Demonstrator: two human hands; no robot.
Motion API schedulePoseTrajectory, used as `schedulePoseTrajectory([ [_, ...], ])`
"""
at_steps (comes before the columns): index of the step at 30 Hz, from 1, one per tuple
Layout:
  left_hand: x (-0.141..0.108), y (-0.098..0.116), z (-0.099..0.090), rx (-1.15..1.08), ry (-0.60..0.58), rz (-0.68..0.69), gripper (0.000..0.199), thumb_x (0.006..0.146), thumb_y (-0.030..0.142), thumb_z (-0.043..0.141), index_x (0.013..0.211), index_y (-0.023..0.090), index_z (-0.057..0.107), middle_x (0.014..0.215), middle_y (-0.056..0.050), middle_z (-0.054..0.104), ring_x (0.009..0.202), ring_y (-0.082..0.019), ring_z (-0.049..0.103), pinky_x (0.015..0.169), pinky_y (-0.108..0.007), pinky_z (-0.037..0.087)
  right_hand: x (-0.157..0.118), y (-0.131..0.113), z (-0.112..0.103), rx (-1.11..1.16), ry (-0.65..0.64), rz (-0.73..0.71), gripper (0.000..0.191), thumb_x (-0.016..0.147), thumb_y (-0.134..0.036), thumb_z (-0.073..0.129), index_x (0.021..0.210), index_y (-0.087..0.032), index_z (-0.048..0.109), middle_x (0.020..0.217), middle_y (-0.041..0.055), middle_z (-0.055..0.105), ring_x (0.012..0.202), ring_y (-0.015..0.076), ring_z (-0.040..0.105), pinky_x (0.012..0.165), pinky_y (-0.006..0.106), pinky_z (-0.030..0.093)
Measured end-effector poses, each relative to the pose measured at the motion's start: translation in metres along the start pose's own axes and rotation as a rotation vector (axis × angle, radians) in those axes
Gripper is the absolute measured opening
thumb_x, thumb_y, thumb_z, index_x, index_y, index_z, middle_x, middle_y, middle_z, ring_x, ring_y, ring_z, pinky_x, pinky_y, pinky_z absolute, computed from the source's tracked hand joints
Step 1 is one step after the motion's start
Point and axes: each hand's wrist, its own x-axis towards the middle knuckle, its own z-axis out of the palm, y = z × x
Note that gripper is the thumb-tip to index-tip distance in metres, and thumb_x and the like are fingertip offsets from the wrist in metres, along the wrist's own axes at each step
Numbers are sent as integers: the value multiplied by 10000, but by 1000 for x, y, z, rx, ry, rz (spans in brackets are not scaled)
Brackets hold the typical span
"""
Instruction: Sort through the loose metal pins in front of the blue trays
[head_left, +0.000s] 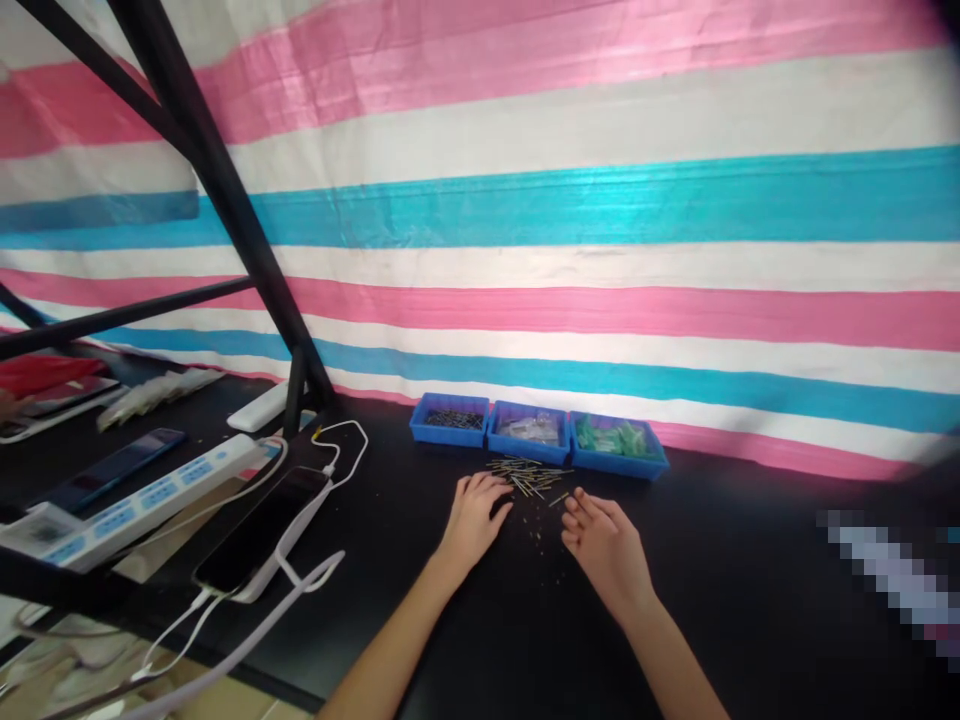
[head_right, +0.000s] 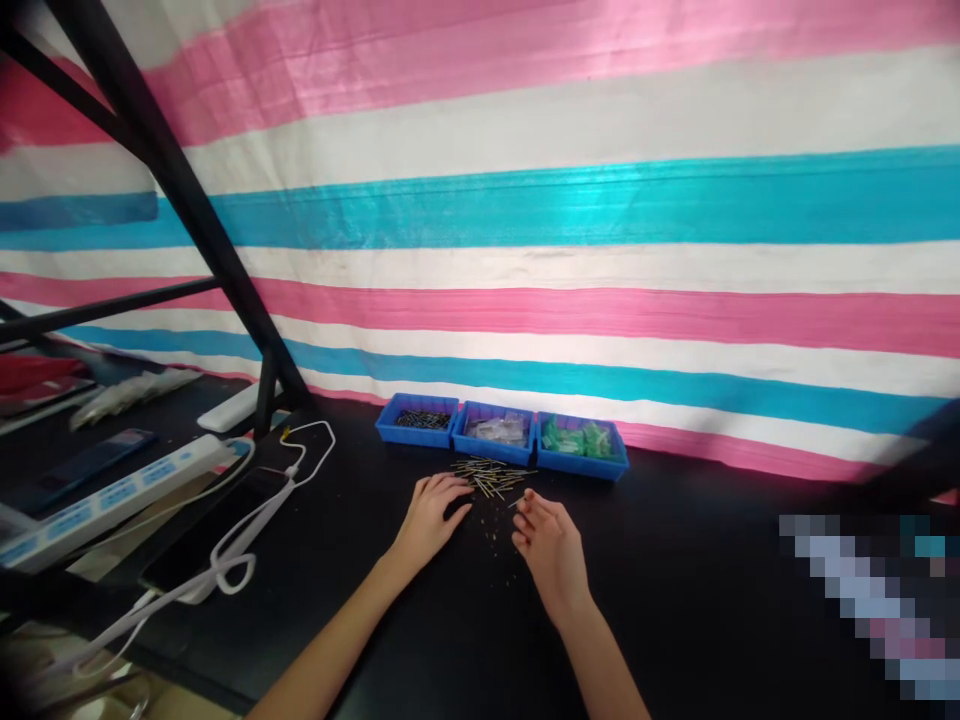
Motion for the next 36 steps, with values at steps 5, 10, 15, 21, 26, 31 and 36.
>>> schedulePoseTrajectory([
  [5,1,1,-3,17,-8,19,165,823,191,530,935,249,636,938,-8,660,961,-178,532,879,-376,325,0,1,2,59,15,28,110,698,-301,579,761,-217,612,718,14,559,591,137,473,487,267,362],
  [10,1,2,-3,40,-31,7,129,816,211,547,886,251,648,866,2,652,876,-176,533,827,-367,328,-2,-1,4,139,23,56,113,697,-282,589,766,-198,620,708,4,536,572,111,449,479,236,361],
  [15,1,0,-3,82,-20,-26,104,807,255,566,851,258,661,833,1,626,847,-178,524,787,-359,325,-5,-4,6,161,33,49,110,701,-275,590,764,-190,621,716,1,531,589,98,452,489,217,366],
  [21,2,3,-6,71,40,-50,95,790,285,589,761,239,667,820,1,609,825,-165,522,758,-338,323,-7,-5,9,136,78,27,129,666,-265,655,767,-196,614,717,-10,532,586,94,445,492,210,361],
  [26,3,3,-8,29,108,-54,105,795,280,586,751,228,665,843,4,631,839,-157,521,774,-331,322,-7,-4,10,131,102,27,183,620,-262,687,772,-190,614,702,-22,535,597,91,460,493,203,348],
  [31,4,2,-8,18,121,-46,143,834,258,531,794,239,667,869,12,641,858,-152,527,777,-331,326,-7,-3,9,146,108,35,199,606,-252,700,774,-183,619,705,-27,535,605,81,457,500,192,347],
  [36,4,2,-9,19,147,-55,169,843,251,506,810,229,670,908,-7,639,874,-159,536,771,-333,341,-6,-3,8,147,109,40,183,612,-245,697,763,-184,614,702,-31,532,593,74,450,505,192,347],
])
